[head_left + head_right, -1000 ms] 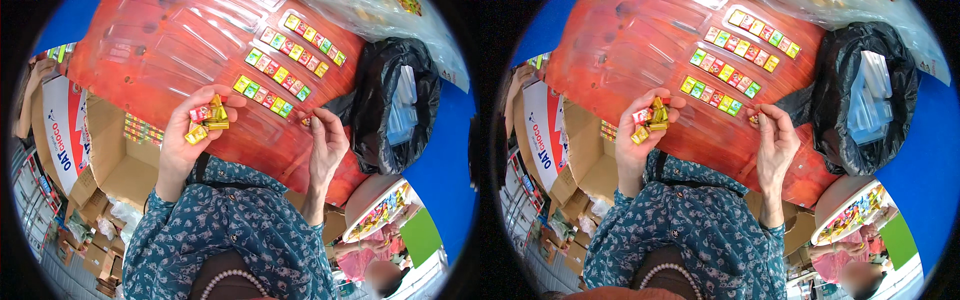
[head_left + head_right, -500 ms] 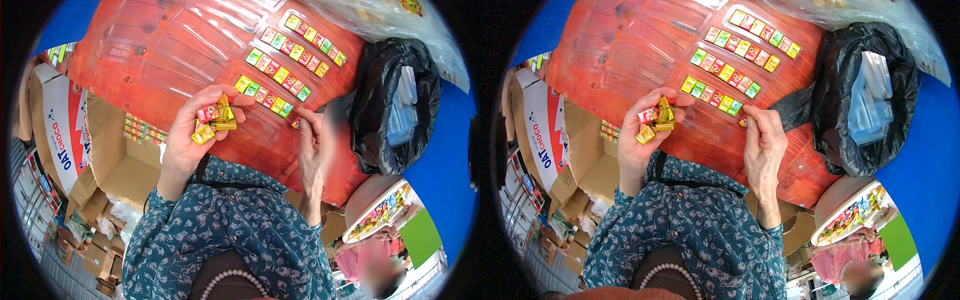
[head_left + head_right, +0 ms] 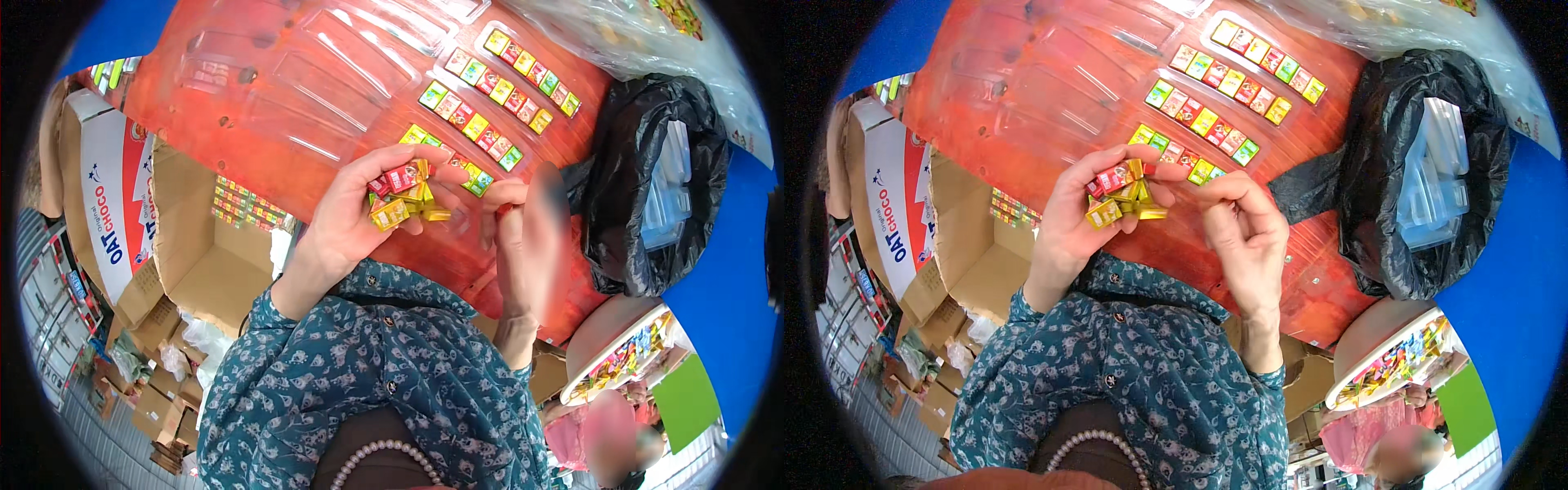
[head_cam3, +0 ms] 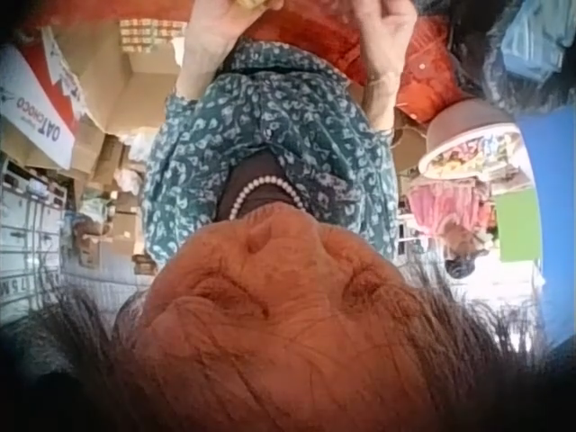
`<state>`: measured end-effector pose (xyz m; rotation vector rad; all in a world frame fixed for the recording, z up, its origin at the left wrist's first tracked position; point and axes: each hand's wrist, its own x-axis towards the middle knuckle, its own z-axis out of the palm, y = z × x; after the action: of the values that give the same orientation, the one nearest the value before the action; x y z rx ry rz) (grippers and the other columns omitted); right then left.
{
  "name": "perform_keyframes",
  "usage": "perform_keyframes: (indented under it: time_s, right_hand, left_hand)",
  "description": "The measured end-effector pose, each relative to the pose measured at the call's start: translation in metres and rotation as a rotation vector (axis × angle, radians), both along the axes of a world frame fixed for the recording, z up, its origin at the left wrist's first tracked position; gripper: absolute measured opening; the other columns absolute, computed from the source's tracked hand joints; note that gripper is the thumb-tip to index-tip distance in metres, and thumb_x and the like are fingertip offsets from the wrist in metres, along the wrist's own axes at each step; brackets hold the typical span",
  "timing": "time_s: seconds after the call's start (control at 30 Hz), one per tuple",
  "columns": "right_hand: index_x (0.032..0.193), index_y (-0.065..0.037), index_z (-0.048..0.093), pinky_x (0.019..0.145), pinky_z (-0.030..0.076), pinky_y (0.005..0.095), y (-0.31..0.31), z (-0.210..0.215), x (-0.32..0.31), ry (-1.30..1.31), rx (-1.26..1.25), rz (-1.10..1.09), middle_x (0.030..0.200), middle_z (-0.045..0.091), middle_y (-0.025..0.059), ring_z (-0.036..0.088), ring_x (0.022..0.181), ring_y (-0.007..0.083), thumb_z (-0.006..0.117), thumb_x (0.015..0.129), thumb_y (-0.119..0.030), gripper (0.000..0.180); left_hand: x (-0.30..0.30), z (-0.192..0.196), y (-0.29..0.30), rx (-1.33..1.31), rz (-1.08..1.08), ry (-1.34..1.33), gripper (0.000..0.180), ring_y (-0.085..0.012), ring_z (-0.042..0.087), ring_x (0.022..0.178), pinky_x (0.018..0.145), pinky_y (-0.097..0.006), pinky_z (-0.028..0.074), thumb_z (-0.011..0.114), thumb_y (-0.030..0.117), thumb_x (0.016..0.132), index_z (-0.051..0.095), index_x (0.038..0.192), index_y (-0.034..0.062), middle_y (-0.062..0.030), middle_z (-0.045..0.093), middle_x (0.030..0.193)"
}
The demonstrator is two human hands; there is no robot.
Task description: Sort small wrapped candies from a large plastic bag into organized rows on a red work surface.
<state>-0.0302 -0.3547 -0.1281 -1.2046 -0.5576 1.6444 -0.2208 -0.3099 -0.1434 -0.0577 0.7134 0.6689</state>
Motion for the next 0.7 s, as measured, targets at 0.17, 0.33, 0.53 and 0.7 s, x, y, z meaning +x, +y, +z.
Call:
perform_keyframes:
  time_s: [0.17,0.33,0.53,0.7]
  right_hand:
    - [0.096,-0.001,0.065,0.071,0.045,0.0217,0.003,0.007,-0.016,-0.451,0.223,0.199,0.089,0.058,0.0033,0.054,0.075,0.0106,0.071,0.073,0.006,0.024]
    - [0.09,-0.001,0.066,0.066,0.04,0.0197,-0.006,-0.003,0.008,-0.793,0.138,-0.097,0.081,0.056,0.0021,0.052,0.075,0.0087,0.065,0.08,0.006,0.012]
    - [0.088,-0.001,0.068,0.059,0.045,0.0236,-0.024,-0.005,0.02,-1.032,0.113,0.087,0.083,0.06,0.0047,0.057,0.073,0.011,0.074,0.073,0.003,0.017]
    - [0.089,0.0,0.066,0.063,0.047,0.0282,-0.022,-0.011,0.002,-1.069,0.262,0.155,0.079,0.059,0.0095,0.059,0.072,0.0198,0.071,0.075,0.003,0.016]
  left_hand:
    - [0.0,-0.012,-0.007,-0.063,0.042,-0.061,0.037,-0.0262,0.067,0.091,0.055,-0.025,0.053,0.047,0.029,0.095,0.059,0.115,0.0,-0.0158,0.066,0.107]
    - [-0.005,-0.009,-0.001,0.019,0.099,-0.041,0.037,-0.0271,0.067,0.091,0.054,-0.025,0.053,0.046,0.027,0.095,0.058,0.114,-0.0015,-0.0197,0.065,0.107]
    - [-0.013,-0.015,0.006,0.069,0.167,-0.076,0.039,-0.0308,0.064,0.098,0.065,-0.03,0.058,0.043,0.026,0.096,0.055,0.119,-0.0035,-0.0249,0.06,0.115]
    - [-0.011,-0.011,0.006,0.074,0.201,-0.155,0.044,-0.0346,0.059,0.11,0.076,-0.036,0.059,0.039,0.027,0.096,0.05,0.125,-0.0045,-0.0277,0.054,0.125]
